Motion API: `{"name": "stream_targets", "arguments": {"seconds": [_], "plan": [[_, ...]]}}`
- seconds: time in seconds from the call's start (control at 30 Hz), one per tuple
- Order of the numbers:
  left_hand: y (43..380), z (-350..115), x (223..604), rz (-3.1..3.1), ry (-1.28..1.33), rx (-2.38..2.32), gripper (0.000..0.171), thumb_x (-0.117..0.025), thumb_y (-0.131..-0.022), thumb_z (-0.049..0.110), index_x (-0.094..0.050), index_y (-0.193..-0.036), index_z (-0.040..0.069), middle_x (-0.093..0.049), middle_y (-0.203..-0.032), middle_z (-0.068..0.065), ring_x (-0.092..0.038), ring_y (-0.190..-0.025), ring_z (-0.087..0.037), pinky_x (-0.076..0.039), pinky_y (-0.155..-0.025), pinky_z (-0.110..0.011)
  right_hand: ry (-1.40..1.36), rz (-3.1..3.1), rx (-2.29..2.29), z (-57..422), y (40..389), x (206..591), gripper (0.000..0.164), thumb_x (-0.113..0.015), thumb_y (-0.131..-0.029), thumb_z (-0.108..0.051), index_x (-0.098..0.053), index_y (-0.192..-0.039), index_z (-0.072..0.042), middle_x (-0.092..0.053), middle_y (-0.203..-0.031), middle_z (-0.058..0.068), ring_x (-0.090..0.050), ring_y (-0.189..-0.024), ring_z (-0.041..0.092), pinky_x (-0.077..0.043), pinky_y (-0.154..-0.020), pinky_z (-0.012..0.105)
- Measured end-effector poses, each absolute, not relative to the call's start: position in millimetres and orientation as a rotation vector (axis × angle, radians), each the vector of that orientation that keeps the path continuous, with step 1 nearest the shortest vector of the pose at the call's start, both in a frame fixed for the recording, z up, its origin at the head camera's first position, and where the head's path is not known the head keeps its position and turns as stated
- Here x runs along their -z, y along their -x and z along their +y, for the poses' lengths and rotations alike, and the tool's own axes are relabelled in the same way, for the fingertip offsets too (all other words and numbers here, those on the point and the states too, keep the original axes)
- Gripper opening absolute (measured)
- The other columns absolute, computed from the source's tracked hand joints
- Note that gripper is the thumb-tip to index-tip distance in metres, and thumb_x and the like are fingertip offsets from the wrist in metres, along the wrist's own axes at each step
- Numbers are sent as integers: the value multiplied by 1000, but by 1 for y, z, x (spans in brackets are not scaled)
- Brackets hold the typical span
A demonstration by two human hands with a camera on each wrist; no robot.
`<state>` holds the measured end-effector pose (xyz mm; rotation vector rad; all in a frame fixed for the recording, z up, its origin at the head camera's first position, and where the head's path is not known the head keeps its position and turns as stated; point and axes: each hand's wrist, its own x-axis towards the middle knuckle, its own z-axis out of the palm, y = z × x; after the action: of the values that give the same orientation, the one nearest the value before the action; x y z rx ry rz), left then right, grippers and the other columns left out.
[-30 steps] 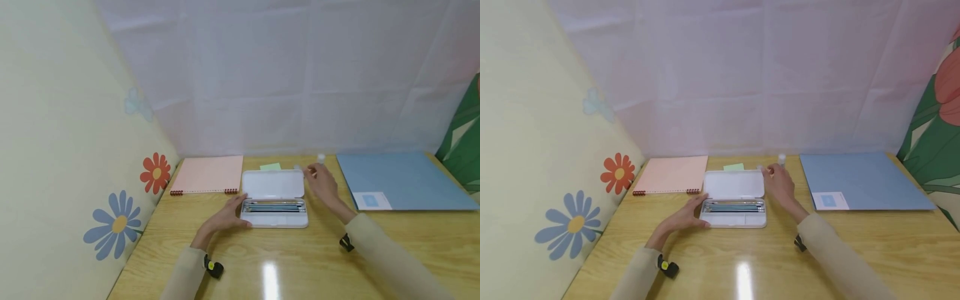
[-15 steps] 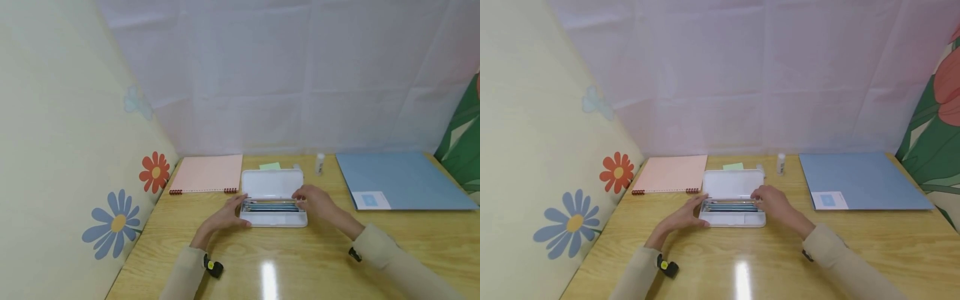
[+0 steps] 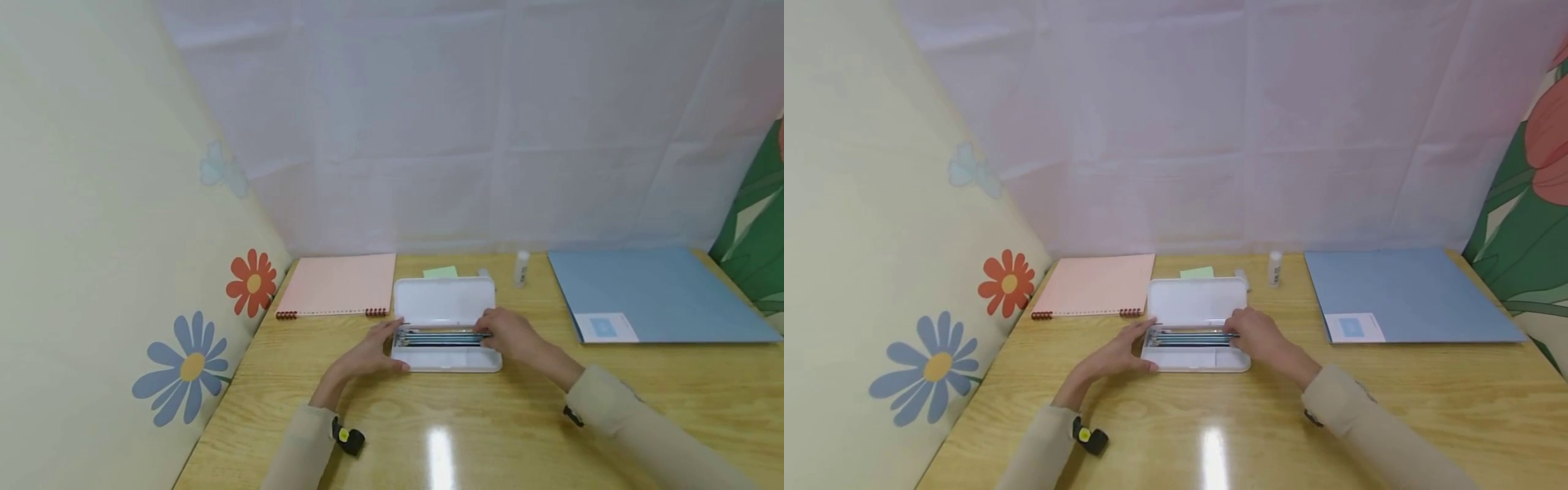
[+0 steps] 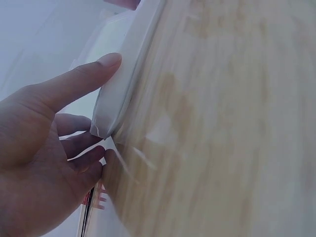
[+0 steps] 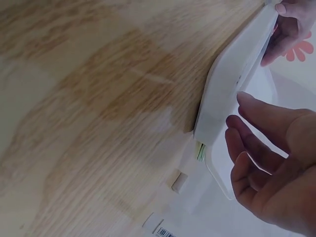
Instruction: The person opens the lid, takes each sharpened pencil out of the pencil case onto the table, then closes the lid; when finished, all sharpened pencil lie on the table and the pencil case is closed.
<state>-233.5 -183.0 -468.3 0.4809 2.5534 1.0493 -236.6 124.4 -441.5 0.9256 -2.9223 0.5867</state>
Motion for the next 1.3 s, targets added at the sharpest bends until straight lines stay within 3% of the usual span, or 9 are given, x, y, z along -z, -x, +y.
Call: {"name": "stream_targets", "arguments": {"seconds": [0.5,1.03,1.3], "plan": [[234,-182,467,2561,-469,-1045,95,-81,-77,29,-26,-154,17,-14,-157,-19,-13,-143,-38,-20,-112,-59,-928,-2982,-441,120,243,442,16,-78,-78,-8,-75,-93,-10,-64,-82,-2,-58,-75,13,-50,-66,28],[233,-183,466,2562,-499,-1036,94,-81,-78,29,-26,-153,16,-15,-157,-20,-13,-143,-38,-21,-111,-61,-899,-3054,-764,125,254,448,10,-76,-80,-5,-72,-85,-12,-66,-84,-2,-57,-77,10,-52,-70,27],[234,-184,468,2560,-480,-1037,95,-81,-78,31,-26,-154,17,-15,-158,-19,-12,-143,-38,-20,-111,-61,-883,-2973,-832,129,252,448,5,-75,-82,-7,-75,-86,-10,-66,-83,-2,-59,-79,13,-52,-73,32]]}}
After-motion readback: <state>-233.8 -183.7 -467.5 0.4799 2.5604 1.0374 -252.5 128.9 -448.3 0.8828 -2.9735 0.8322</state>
